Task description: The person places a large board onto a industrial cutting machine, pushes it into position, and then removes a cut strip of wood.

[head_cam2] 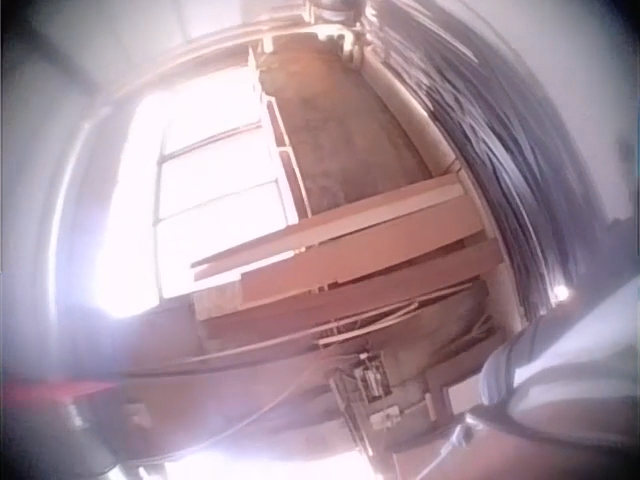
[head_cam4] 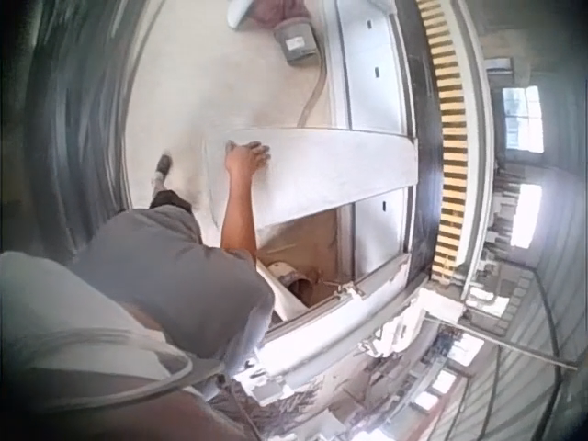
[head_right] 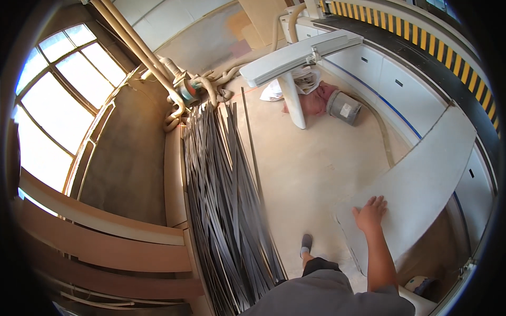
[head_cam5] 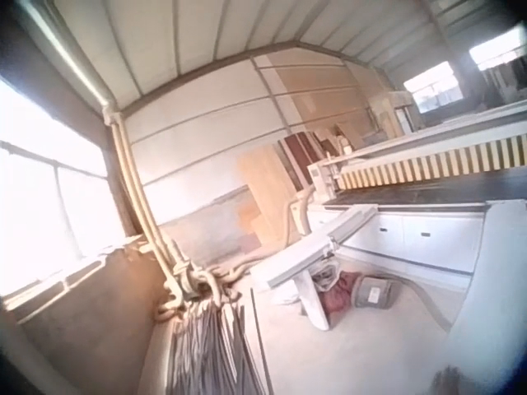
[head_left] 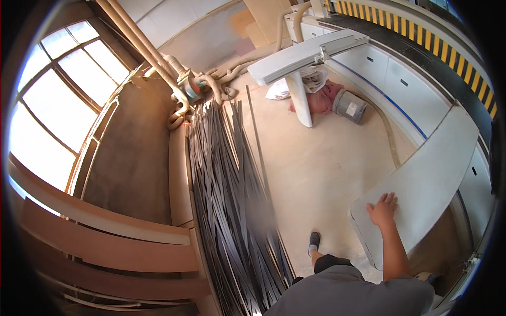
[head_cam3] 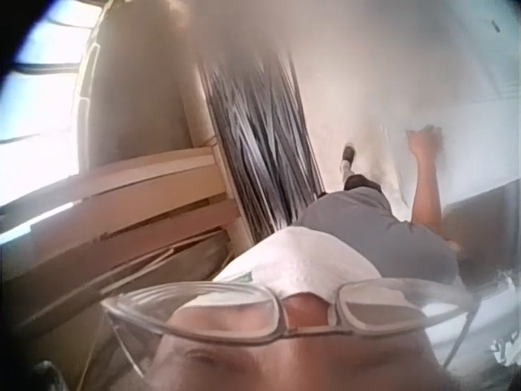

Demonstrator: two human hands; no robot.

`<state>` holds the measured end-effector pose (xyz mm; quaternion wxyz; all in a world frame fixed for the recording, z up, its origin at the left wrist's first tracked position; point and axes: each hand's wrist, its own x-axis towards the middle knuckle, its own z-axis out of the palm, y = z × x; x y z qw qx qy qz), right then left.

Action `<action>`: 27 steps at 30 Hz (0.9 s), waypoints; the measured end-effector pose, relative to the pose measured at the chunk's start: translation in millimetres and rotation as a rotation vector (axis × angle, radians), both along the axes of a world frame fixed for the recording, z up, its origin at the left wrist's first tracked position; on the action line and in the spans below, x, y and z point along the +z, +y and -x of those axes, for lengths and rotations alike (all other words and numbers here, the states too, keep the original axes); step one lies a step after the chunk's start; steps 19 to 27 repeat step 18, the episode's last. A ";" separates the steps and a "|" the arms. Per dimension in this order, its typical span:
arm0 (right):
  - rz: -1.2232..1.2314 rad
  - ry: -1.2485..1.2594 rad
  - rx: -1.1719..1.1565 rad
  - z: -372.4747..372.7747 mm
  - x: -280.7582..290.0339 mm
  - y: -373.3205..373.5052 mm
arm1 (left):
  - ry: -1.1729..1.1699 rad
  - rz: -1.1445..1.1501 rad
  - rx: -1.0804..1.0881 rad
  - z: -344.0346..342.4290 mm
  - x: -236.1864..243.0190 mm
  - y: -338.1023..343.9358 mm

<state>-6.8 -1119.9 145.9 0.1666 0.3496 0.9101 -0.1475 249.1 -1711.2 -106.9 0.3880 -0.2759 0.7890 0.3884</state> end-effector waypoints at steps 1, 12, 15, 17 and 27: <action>-0.016 0.042 0.024 32.1 8.7 -7.2 | 0.021 -0.011 -0.046 14.8 -5.0 -5.3; 0.100 0.182 0.151 213.8 20.1 -20.8 | 0.501 0.121 0.431 326.7 110.4 -71.8; 0.035 0.090 -0.076 207.5 26.3 24.6 | 0.205 0.289 0.162 356.1 91.7 -80.1; -0.013 0.005 -0.245 201.6 24.9 52.2 | -0.132 0.336 -0.004 363.0 66.8 -88.9; -0.009 -0.007 -0.356 193.7 20.4 66.4 | -0.134 0.324 -0.022 382.1 59.0 -82.4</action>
